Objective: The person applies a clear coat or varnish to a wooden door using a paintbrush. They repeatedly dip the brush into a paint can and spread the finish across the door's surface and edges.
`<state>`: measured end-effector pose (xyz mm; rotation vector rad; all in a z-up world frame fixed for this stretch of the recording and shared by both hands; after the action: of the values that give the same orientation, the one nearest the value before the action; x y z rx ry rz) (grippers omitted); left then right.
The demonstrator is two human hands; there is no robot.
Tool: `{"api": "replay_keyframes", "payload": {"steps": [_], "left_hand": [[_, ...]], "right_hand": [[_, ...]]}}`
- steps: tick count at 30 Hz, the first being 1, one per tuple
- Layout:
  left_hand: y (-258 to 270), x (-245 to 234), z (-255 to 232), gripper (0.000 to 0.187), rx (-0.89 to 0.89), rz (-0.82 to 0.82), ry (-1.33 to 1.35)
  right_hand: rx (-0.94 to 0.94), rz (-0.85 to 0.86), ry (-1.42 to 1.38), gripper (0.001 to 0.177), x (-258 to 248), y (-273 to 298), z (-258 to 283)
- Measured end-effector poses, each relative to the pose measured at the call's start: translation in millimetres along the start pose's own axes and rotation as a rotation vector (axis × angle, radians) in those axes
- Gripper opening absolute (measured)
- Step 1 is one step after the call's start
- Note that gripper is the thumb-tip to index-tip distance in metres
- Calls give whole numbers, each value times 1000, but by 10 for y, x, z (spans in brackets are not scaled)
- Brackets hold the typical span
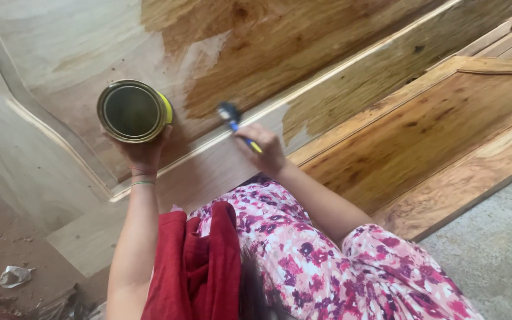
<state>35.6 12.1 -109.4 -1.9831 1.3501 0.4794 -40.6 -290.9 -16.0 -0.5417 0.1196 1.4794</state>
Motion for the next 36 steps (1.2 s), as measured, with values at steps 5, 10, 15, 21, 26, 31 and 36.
{"api": "replay_keyframes", "payload": {"steps": [5,10,15,21,26,31,36], "left_hand": [[108,-359,317,123,-21,-50,11],[125,-1068,61,80,-370,323,1109],[151,-1919,-302,85,56,8,145],[603,-2345,77,90,-10,-56,110],[742,-2555,193,80,-50,-16,66],[731,-2654,217,85,15,23,60],[757,-2684,327,95,80,62,49]], "right_hand": [[182,76,-375,15,231,-180,184],[243,311,-435,11,-761,-694,-259],[837,319,378,21,-2090,-1244,-466],[870,470,569,29,-1253,-1309,245],[543,740,328,20,-52,-1091,522],[577,620,-221,20,150,-1237,489],[901,468,-151,19,-551,-1218,136]]}}
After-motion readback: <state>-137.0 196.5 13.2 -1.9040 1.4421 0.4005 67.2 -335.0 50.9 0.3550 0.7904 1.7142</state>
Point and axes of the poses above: each hand's wrist, its own y-axis away from the middle knuckle, its own x-axis out of the palm, z = x × y, the point moved 4 cm from there along -y, towards the middle knuckle, and after that the axes turned 12 degrees about -y, right-handed, at the moved point
